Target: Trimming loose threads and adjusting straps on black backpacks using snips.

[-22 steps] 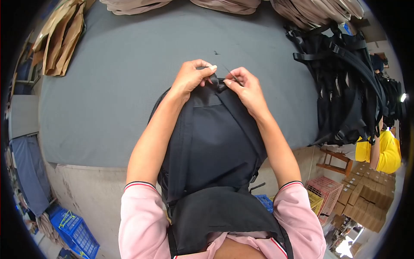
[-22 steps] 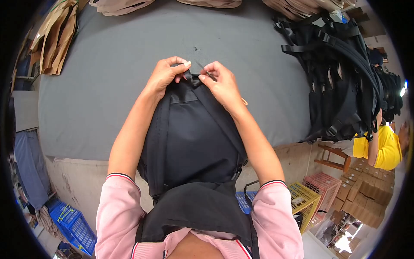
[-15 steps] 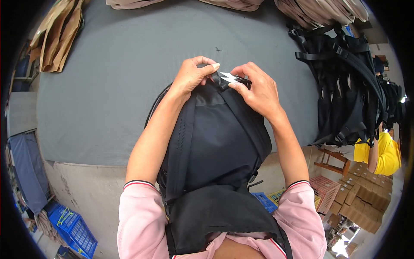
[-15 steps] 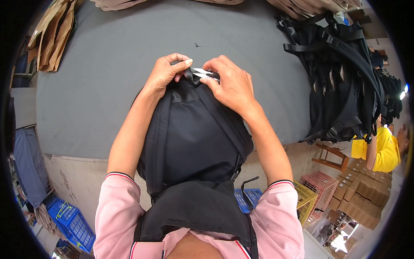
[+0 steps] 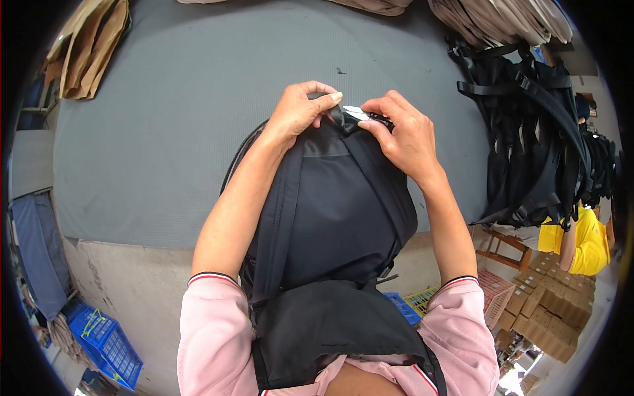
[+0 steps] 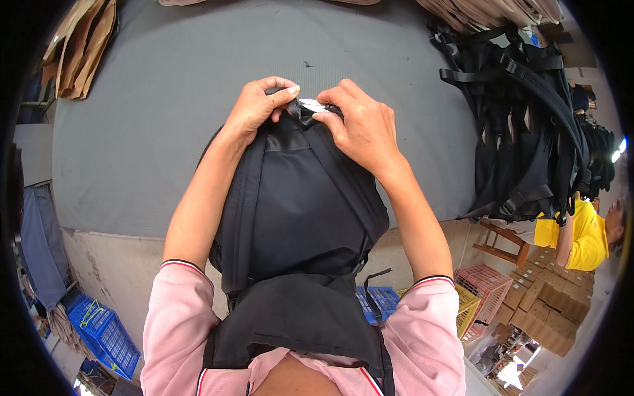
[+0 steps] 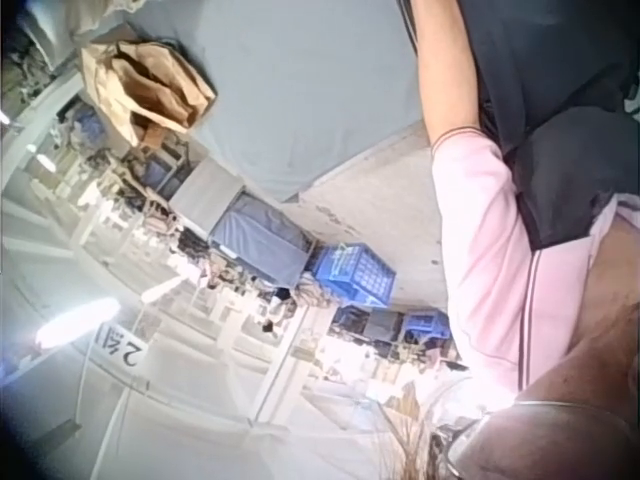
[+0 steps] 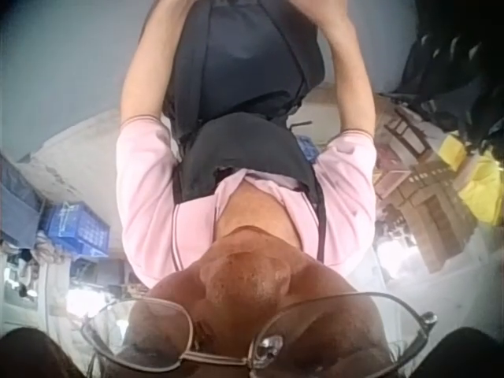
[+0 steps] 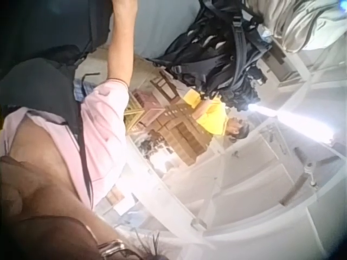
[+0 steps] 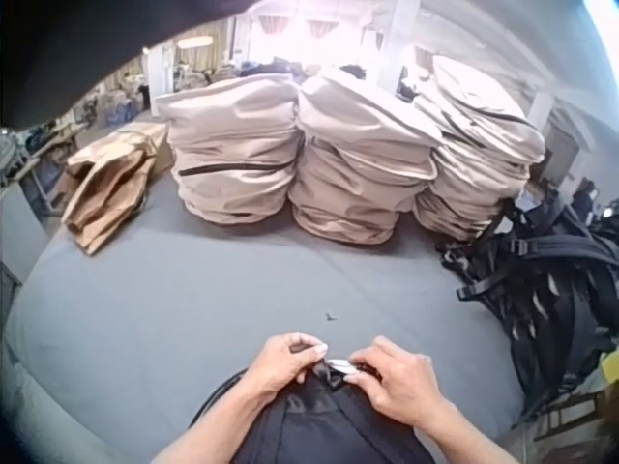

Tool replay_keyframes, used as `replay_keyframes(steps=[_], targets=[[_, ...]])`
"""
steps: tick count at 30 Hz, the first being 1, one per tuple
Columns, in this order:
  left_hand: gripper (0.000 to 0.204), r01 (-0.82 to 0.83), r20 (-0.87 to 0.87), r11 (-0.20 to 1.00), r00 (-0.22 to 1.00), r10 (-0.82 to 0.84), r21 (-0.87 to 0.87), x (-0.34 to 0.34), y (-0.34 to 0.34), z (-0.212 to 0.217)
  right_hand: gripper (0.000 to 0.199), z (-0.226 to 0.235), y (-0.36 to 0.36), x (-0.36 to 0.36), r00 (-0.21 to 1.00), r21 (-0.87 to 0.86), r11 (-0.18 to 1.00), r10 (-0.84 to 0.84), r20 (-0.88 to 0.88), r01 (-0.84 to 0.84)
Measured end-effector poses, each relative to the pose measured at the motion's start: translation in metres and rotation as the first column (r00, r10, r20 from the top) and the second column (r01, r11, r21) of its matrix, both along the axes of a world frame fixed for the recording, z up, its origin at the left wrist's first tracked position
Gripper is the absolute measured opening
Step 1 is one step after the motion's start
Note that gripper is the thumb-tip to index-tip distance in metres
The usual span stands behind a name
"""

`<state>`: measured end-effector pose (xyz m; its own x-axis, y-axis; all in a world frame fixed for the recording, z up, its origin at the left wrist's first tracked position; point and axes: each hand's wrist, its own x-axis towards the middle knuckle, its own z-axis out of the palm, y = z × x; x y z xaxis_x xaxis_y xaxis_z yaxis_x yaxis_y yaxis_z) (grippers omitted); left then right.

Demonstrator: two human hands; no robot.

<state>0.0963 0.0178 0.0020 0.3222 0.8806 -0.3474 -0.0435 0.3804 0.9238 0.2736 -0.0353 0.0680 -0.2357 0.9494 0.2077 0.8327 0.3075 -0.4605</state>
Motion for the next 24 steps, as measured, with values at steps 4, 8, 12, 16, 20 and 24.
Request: replay_keyframes(steps=[4,8,12,16,20,24], targets=[[0.025,0.010,0.045,1.000,0.999,-0.010,-0.001,0.000,0.000,-0.002,0.014,-0.005,0.000,-0.004,0.999,0.027,0.999,0.025,0.041,-0.026],[0.025,0.010,0.037,1.000,0.999,-0.011,0.007,0.001,0.000,-0.004,0.013,-0.006,-0.001,-0.007,0.999,0.081,0.997,-0.013,0.043,0.010],[0.026,0.035,0.043,0.999,0.998,-0.036,0.012,-0.001,0.000,-0.001,0.013,-0.005,-0.001,-0.009,0.996,0.060,0.998,0.019,0.092,-0.025],[0.027,0.025,0.056,1.000,0.998,-0.026,0.009,-0.002,0.000,-0.003,0.012,-0.009,-0.001,-0.011,0.998,0.081,0.995,-0.056,0.039,0.053],[0.029,-0.005,0.098,1.000,0.995,0.005,0.003,-0.004,-0.001,0.001,0.014,-0.023,0.000,-0.007,0.991,0.056,0.992,-0.112,-0.067,0.116],[0.031,-0.016,0.129,1.000,0.992,0.016,-0.005,-0.003,0.000,0.002,0.014,-0.030,0.000,0.004,0.804,-0.104,0.954,-0.292,-0.518,0.279]])
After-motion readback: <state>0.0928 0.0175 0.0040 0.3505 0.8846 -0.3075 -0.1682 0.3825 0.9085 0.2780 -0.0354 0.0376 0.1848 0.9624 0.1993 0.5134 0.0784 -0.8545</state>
